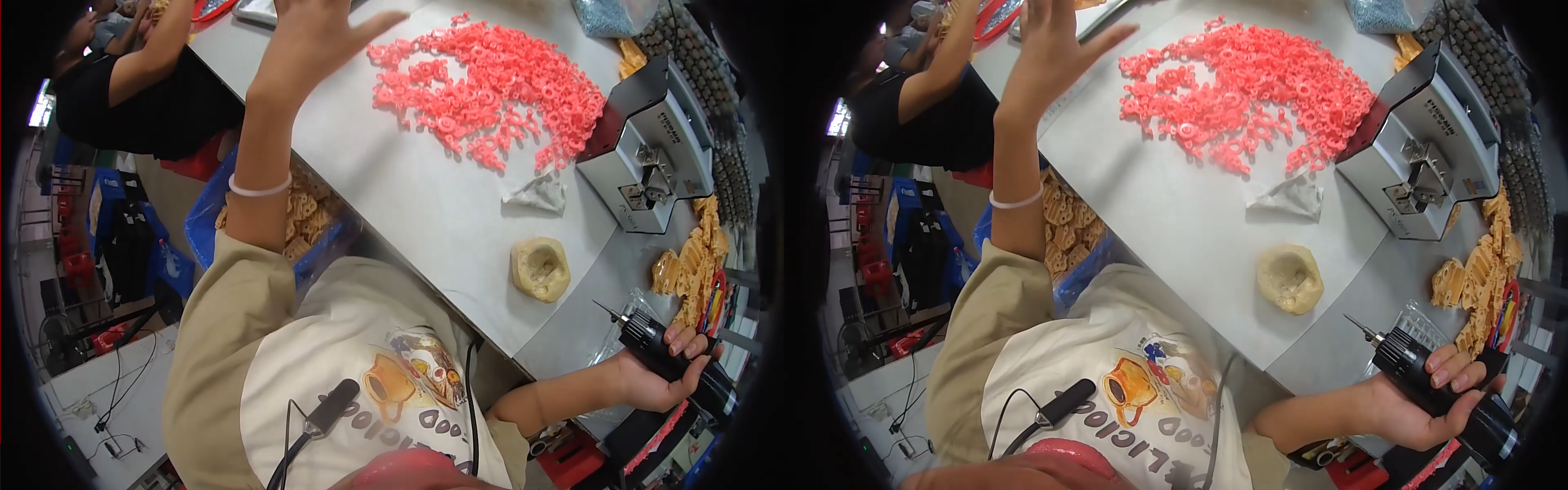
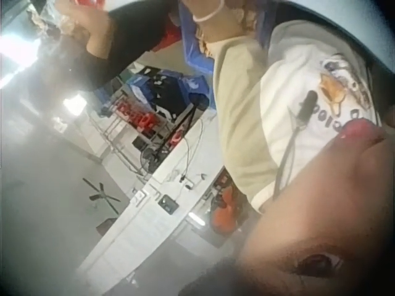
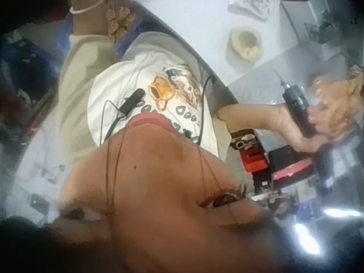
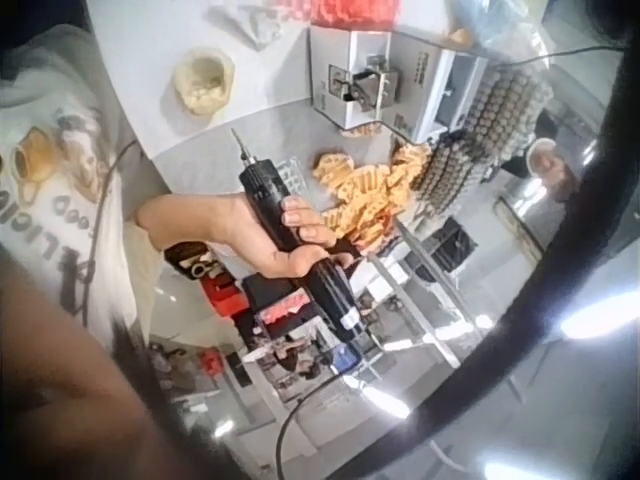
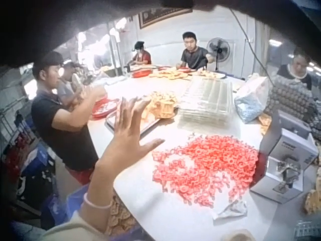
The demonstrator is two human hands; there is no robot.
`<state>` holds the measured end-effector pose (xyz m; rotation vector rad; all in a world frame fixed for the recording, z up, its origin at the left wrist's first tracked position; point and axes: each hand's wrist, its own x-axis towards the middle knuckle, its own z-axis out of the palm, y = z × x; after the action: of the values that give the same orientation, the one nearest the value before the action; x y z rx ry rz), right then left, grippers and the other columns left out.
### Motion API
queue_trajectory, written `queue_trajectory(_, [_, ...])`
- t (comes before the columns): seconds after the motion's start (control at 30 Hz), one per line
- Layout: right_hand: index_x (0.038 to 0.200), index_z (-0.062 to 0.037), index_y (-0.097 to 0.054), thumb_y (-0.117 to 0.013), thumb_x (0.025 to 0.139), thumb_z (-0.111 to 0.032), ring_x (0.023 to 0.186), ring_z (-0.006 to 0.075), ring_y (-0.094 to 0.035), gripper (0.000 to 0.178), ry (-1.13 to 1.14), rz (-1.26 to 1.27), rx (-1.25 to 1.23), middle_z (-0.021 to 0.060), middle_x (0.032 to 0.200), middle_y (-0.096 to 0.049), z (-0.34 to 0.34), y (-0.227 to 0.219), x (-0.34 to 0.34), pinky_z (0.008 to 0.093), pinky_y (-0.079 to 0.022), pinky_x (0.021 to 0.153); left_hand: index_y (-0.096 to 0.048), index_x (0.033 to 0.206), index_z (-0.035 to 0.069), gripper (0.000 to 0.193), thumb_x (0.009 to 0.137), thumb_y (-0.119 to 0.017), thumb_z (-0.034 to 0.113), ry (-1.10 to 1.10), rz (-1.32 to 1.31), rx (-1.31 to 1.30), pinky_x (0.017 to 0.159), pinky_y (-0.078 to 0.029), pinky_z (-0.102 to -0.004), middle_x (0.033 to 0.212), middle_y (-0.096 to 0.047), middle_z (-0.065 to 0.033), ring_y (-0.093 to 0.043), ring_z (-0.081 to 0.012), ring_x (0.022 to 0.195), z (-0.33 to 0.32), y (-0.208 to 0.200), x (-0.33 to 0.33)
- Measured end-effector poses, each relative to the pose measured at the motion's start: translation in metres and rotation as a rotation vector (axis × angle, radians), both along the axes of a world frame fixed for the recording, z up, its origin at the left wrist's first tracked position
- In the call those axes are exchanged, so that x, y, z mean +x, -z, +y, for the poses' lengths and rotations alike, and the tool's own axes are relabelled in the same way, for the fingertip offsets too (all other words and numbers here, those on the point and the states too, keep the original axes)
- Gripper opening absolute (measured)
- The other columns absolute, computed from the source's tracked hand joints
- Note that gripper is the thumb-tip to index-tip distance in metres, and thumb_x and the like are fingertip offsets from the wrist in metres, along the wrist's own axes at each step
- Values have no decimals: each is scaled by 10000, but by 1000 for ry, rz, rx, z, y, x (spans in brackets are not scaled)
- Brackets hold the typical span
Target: The person assembles plastic components for a toy or electronic device by securing pink plastic gears into a plastic housing with screws, using an electric screwdriver.
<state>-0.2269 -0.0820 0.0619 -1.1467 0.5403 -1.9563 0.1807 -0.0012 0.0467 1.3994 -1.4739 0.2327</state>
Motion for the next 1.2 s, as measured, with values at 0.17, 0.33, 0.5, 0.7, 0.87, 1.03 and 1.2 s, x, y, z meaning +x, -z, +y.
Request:
queue_trajectory(0.17, [1181,36,-481,-554,890,-150,610,135,-419,353,26,-4,12,55,766,-434,-2,3,10,273,-351,571,-404,1392,168,682,830,-717,394,-225,-305,320,1118,-291,-474,1457,-331,-156,-295,-372,1376,12,54,-18])
queue_trajectory(0.33, [1188,33,-464,-557,919,-150,623,125,-437,338,20,88,145,51,800,-452,-4,6,8,274,-374,581,-451,1369,149,649,802,-756,222,-79,-106,353,1123,-306,-468,1459,-348,-137,-300,-363,1387,16,54,-71])
queue_trajectory(0.5, [1209,27,-449,-564,935,-149,643,122,-475,346,-67,229,350,72,984,-522,-3,3,5,275,-394,583,-509,1303,128,601,752,-745,79,283,61,243,1073,-358,-449,1413,-401,-147,-403,-340,1316,23,52,-123])
queue_trajectory(0.7, [1482,-183,-228,-557,921,-38,672,130,-521,666,-146,492,583,126,1124,-502,29,6,1,254,-453,519,-470,1258,97,553,764,-720,101,422,78,312,1037,-371,-444,1378,-406,-189,-459,-372,1233,28,69,-154])
queue_trajectory(0.87, [1501,-179,-256,-579,920,-91,831,152,-573,671,-168,621,622,141,1176,-515,35,20,-18,258,-484,619,-455,1257,80,543,778,-709,112,410,97,340,1054,-359,-442,1373,-408,-181,-440,-359,1255,24,75,-153])
queue_trajectory(1.03, [1471,-122,-344,-575,911,-153,1189,218,-498,606,-162,958,640,152,1304,-496,34,28,-39,334,-442,930,-454,1245,59,521,789,-700,119,422,113,340,1081,-342,-435,1367,-418,-165,-413,-338,1292,20,77,-150])
queue_trajectory(1.2, [1503,-143,-225,-554,967,-312,1237,314,-507,651,-445,1245,445,146,1412,-474,29,6,-63,432,-385,1065,-461,1226,53,499,792,-698,120,397,105,381,1094,-337,-416,1348,-439,-157,-406,-328,1304,22,76,-149])
